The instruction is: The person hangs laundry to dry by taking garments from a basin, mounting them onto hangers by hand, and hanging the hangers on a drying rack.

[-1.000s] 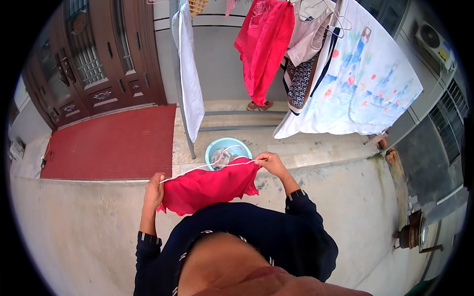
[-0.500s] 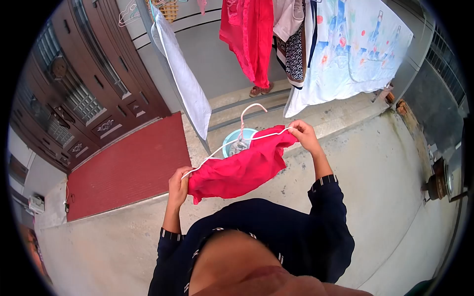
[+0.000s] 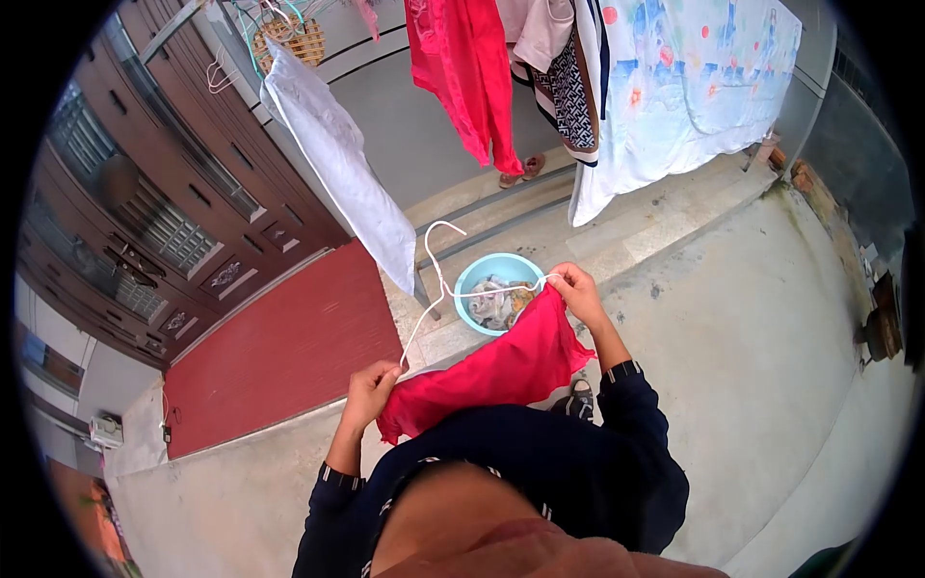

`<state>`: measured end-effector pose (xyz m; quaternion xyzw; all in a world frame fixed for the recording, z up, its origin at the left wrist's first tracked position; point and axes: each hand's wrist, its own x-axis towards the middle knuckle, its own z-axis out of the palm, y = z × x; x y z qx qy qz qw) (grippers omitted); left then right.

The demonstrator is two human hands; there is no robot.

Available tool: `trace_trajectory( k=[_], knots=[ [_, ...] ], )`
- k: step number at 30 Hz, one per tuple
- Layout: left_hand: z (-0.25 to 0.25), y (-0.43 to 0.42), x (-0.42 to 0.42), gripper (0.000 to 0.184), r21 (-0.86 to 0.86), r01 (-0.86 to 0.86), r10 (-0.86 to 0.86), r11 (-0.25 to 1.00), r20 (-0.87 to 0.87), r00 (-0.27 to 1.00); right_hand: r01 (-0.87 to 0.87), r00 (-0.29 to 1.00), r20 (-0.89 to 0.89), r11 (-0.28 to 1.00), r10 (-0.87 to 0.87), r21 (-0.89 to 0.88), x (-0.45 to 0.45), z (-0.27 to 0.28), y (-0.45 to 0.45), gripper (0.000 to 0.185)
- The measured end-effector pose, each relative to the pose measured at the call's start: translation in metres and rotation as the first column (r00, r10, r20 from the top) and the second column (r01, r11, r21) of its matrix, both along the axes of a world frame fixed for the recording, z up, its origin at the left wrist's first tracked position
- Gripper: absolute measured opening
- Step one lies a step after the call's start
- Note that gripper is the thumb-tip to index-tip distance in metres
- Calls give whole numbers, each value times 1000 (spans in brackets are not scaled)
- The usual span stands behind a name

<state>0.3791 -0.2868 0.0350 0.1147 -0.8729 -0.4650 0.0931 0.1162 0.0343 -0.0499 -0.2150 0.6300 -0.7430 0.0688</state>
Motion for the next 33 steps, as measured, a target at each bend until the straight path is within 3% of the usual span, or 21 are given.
trace_trajectory(
  k=[2,3,6,9,12,16,17,21,24,30,33],
  knots=[
    [11,4,-5,12,22,-150,152,988,-71,986,-37,999,-2,999,37,3,-16,-5,-12,5],
    [15,3,-7,12,118,-203,211,972,-55,976,-82,997,-7,996,82,26,-28,-12,-16,5],
    [52,25,-14,5,125,-151,157,981,-39,987,-105,990,-83,989,114,100,-58,-19,-29,6],
    [55,45,-33,4,174,-352,365,920,-49,930,-189,975,-99,974,201,123,-92,-23,-39,9],
    [71,64,-51,5,143,-484,503,863,-145,852,-271,956,-62,946,286,178,-133,-29,-40,10],
    [84,84,-66,8,-111,-630,547,768,-397,737,-324,944,6,923,330,207,-193,-56,-20,11],
    [98,99,-69,9,-79,-684,624,725,-345,701,-349,936,29,908,352,234,-209,-65,-13,11],
    [118,116,-81,13,-98,-779,646,619,-501,576,-423,906,107,872,409,249,-255,-78,19,11],
    [134,117,-97,13,-92,-823,619,561,-613,490,-408,902,-28,873,431,267,-288,-93,30,11],
    [202,103,-159,11,-34,-822,498,569,-781,377,-422,903,66,850,424,317,-298,-68,42,11],
    [238,83,-195,10,-20,-793,405,609,-851,333,-446,874,-6,807,486,387,-296,-86,57,12]
  ],
)
